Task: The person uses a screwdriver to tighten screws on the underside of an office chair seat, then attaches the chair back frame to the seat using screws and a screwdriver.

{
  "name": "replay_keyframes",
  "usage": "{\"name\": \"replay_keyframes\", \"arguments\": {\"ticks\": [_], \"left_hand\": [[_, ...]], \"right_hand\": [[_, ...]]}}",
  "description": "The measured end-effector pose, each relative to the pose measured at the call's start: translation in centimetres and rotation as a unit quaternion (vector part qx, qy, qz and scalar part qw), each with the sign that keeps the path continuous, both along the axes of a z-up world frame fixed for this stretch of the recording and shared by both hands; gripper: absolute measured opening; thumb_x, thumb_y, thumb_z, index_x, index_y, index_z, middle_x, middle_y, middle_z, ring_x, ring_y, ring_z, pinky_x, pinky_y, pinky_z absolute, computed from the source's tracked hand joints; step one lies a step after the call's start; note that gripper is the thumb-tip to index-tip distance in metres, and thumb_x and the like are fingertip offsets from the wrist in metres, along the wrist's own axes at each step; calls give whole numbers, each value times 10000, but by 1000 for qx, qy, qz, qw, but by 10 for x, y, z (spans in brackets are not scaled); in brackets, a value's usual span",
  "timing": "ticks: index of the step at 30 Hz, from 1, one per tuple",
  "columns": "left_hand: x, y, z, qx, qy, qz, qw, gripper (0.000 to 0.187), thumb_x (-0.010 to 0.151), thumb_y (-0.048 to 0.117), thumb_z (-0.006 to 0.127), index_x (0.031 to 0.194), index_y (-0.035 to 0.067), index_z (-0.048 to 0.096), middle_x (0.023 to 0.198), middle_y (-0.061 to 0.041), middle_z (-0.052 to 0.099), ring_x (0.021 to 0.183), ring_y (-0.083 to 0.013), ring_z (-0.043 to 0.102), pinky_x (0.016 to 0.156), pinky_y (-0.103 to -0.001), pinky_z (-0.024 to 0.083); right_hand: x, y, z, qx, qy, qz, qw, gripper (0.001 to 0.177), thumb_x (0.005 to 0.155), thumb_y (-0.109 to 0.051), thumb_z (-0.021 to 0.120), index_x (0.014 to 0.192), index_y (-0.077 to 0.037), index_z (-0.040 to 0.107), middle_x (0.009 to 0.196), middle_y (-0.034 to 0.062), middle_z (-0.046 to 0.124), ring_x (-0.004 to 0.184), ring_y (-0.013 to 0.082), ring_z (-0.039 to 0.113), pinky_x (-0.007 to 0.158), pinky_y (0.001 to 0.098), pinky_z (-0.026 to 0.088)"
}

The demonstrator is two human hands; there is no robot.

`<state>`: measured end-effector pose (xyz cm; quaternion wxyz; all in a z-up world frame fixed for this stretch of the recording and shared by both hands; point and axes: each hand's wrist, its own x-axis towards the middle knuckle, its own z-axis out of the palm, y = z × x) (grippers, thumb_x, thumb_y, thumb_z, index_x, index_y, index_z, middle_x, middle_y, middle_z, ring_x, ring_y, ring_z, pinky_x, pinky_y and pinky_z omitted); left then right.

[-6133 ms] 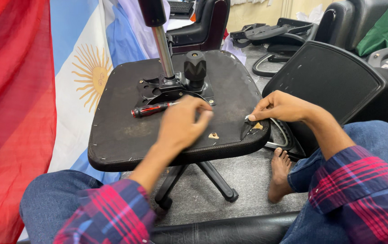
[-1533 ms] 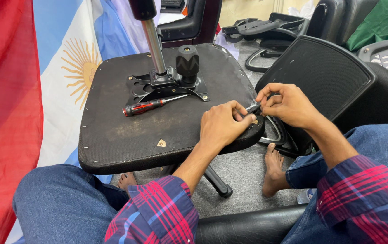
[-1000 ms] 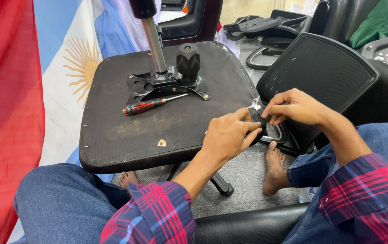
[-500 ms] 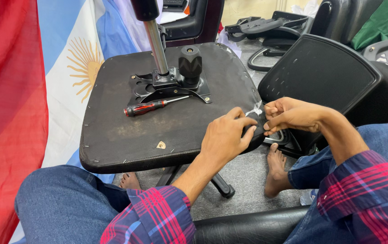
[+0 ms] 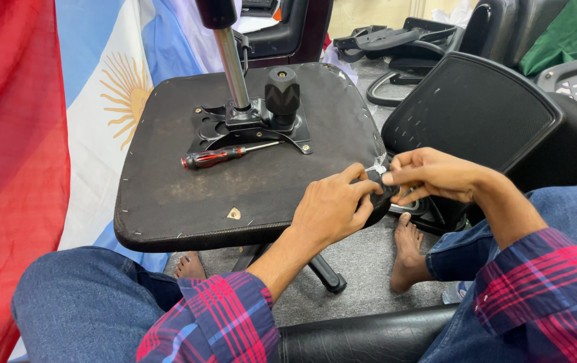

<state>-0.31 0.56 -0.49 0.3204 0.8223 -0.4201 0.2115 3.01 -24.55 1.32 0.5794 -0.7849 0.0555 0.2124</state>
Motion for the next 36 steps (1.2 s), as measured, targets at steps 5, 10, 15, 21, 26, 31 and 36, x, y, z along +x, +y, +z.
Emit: {"name": "replay_keyframes", "arguments": {"ticks": [5, 10, 15, 21, 26, 31, 36], "left_hand": [[-2, 6, -2, 1, -23, -19, 1000, 169, 866, 162, 649, 984, 150, 769, 1003, -26, 638, 839, -261, 702, 706, -417, 555], [-2, 5, -6, 11, -44, -5, 999, 148, 886, 163, 633, 983, 139, 742, 1032, -32, 626, 869, -241, 691, 715, -414, 547], [6, 0, -9, 32, -63, 19, 997, 131, 863, 178, 641, 945, 155, 741, 1006, -17, 612, 909, -210, 614, 783, -402, 478], [9, 2, -18, 46, -81, 14, 996, 148, 868, 246, 666, 979, 173, 731, 1033, -20, 602, 1057, -224, 561, 917, -433, 409], [12, 9, -23, 81, -106, -21, 991, 579, 669, 372, 836, 1159, 141, 633, 1249, -100, 560, 1243, -314, 498, 1036, -534, 347], [13, 7, -24, 144, -124, -2, 982, 879, 559, 238, 893, 1351, 146, 524, 1417, -112, 497, 1365, -324, 450, 1124, -559, 323], [19, 5, -15, 144, -108, -8, 984, 891, 536, 226, 893, 1347, 136, 535, 1407, -102, 519, 1345, -311, 479, 1115, -584, 355]], "right_hand": [[14, 3, -11, -97, -124, -140, 978, 314, 954, -310, 742, 955, -9, 651, 872, 76, 635, 795, 173, 649, 714, 297, 602], [28, 8, -23, -71, -79, -173, 979, 360, 969, -375, 657, 1142, -64, 601, 1008, 54, 617, 851, 164, 684, 707, 349, 618], [30, 28, -48, -53, -86, -83, 991, 614, 1060, -536, 475, 1258, 16, 658, 1021, 225, 633, 788, 221, 603, 634, 360, 541], [32, 32, -60, 11, -61, -135, 989, 607, 1008, -505, 484, 1411, -52, 452, 1016, 141, 634, 773, 181, 646, 655, 389, 605], [43, 37, -66, -28, -60, -154, 986, 602, 997, -538, 474, 1420, -112, 432, 1003, 79, 597, 783, 147, 608, 629, 382, 543], [51, 33, -67, -66, -56, -158, 984, 571, 1003, -563, 435, 1389, -146, 491, 993, 43, 579, 793, 136, 593, 651, 394, 543], [56, 33, -62, -76, -53, -164, 982, 575, 1010, -585, 412, 1340, -123, 508, 1021, 74, 597, 827, 171, 627, 697, 464, 600]]}}
